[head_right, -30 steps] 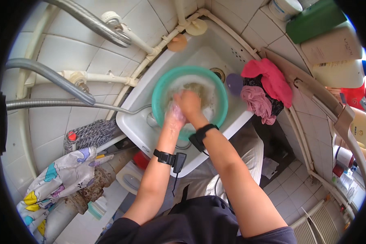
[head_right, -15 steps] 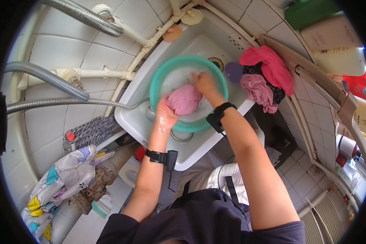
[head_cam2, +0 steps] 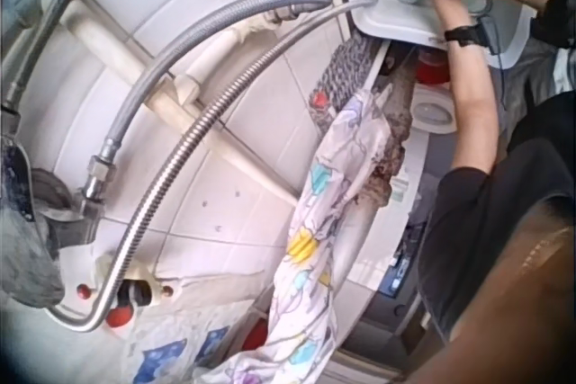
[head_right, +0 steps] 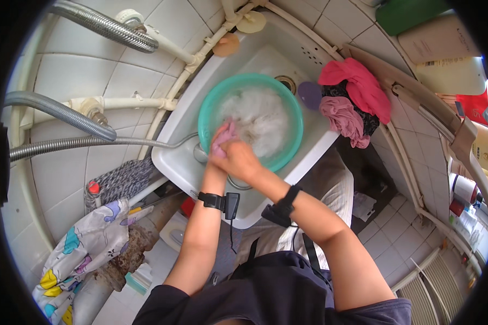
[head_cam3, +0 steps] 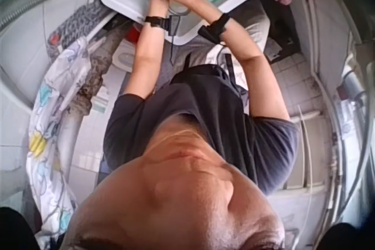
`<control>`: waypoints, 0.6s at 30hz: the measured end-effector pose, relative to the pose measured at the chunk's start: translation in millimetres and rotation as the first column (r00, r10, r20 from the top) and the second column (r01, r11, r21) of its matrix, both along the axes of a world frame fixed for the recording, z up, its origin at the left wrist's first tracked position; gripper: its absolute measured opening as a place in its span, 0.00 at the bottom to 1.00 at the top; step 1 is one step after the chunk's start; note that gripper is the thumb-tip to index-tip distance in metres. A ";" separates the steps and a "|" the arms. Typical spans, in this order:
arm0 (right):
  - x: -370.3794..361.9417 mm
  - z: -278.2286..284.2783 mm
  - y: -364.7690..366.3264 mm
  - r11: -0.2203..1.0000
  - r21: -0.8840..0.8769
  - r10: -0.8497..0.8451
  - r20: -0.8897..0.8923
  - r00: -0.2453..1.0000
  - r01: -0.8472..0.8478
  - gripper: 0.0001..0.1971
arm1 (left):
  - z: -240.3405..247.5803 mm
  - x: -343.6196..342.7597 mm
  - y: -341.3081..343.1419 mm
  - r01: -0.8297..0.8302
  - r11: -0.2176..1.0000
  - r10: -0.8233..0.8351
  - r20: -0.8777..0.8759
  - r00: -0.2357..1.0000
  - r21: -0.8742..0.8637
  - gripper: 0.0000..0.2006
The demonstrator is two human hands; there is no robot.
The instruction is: Hand washing a pink shirt in a basin.
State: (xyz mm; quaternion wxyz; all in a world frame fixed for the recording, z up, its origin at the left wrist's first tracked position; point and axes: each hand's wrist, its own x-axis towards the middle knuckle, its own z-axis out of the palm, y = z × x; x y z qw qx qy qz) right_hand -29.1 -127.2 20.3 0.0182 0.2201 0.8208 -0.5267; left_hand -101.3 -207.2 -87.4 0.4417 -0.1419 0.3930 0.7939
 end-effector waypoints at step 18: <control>-27.0 -86.0 86.3 0.941 0.332 -0.171 0.322 0.931 0.058 0.25 | 61.4 10.4 35.7 0.162 0.976 -0.120 0.255 0.959 -0.148 0.31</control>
